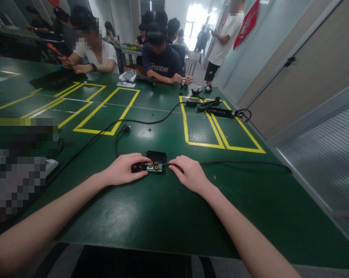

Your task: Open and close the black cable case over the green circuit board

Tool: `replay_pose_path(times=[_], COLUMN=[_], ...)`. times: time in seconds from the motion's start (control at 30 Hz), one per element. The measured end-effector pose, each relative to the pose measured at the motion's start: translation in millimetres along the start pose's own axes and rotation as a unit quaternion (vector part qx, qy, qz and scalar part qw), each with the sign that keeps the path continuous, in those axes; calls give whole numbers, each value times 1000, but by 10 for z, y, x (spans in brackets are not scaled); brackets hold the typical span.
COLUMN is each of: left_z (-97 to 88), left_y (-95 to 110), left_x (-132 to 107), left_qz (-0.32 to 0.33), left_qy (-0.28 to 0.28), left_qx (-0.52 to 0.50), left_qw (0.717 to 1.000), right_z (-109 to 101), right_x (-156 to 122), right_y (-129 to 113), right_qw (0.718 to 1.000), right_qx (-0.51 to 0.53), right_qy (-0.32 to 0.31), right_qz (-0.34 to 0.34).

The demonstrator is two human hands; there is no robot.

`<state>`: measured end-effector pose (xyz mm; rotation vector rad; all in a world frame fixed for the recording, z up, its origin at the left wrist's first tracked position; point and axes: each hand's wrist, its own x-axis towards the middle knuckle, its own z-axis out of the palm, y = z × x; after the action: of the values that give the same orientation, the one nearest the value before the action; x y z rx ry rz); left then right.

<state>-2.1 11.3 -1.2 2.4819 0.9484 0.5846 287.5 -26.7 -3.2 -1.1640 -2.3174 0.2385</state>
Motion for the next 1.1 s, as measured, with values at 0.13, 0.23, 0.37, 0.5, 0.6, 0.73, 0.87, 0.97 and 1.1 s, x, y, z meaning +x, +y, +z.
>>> replay_pose_path(times=[0.13, 0.23, 0.37, 0.5, 0.6, 0.73, 0.87, 0.97, 1.1], left_z=[-9, -39, -81, -76, -60, -56, -64, -68, -73], left_y=[11, 13, -29, -57, -49, -38, -34, -37, -53], left_x=[-3, 5, 22, 24, 23, 26, 29, 32, 36], left_qz=[15, 26, 22, 23, 24, 14, 32, 28, 34], left_qy=[9, 20, 71, 93, 71, 60, 44, 35, 27], left_qx=[3, 6, 19, 3, -21, -44, -51, -52, -51], left_qw=[1000, 999, 997, 995, 997, 997, 997, 998, 998], right_z=[-3, -1, 14, 39, 49, 37, 15, 6, 15], right_x=[4, 13, 27, 29, 22, 19, 34, 40, 32], right_y=[-9, -25, -50, -66, -60, -46, -61, -77, -60], right_qw=[1000, 1000, 998, 996, 996, 997, 997, 997, 997], right_qx=[4, 12, 18, 21, 28, 33, 25, 22, 28], right_qy=[-9, -3, 24, 36, 18, -18, -42, -48, -47], right_qz=[-4, -25, -53, -83, -79, -61, -56, -56, -52])
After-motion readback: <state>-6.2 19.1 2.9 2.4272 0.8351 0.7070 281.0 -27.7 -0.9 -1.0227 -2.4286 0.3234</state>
